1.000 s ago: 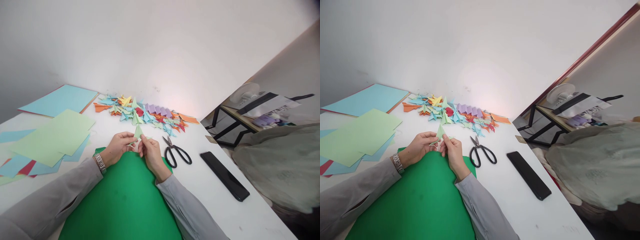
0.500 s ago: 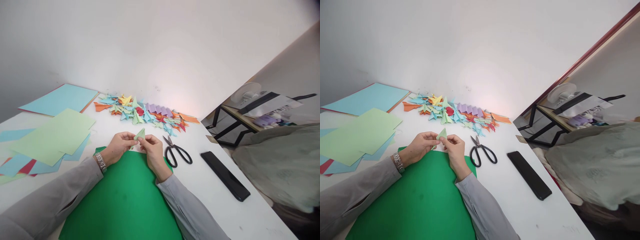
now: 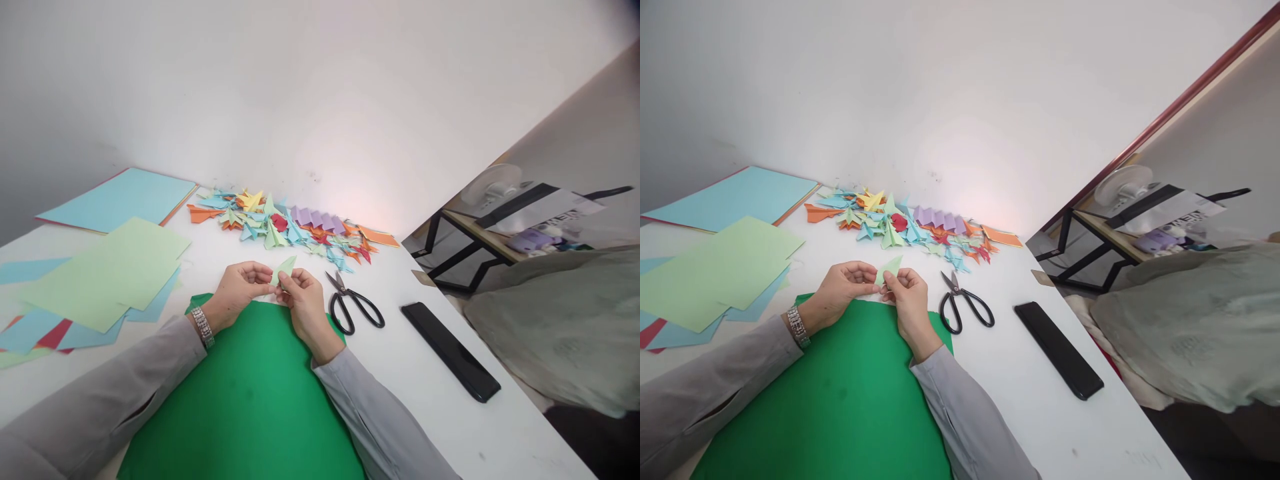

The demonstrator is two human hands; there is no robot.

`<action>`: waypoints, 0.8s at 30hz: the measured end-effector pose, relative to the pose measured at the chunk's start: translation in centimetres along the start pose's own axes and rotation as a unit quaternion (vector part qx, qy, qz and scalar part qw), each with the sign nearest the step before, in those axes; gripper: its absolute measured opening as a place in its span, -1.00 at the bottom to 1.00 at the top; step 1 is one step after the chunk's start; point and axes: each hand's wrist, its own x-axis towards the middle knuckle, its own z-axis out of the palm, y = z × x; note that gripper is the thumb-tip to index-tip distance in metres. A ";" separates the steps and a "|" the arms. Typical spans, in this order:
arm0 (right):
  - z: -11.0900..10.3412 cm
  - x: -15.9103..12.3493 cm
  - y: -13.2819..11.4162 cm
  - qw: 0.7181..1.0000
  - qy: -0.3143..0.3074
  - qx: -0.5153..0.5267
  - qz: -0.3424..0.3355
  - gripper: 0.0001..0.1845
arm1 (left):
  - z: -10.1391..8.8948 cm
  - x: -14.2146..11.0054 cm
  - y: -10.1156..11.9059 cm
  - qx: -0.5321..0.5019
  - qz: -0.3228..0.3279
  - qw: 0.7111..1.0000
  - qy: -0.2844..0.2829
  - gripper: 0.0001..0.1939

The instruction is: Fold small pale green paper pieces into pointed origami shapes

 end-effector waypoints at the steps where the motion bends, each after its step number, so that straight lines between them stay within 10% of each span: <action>1: 0.0 0.0 0.0 1.000 -0.002 0.011 0.006 -0.72 | 0.0 0.0 0.0 0.001 0.002 1.000 -0.006 -0.68; 24: -0.3 0.3 -0.4 0.996 -0.054 0.044 0.060 -0.72 | 0.5 -0.4 0.8 -0.042 -0.036 0.998 -0.020 -0.75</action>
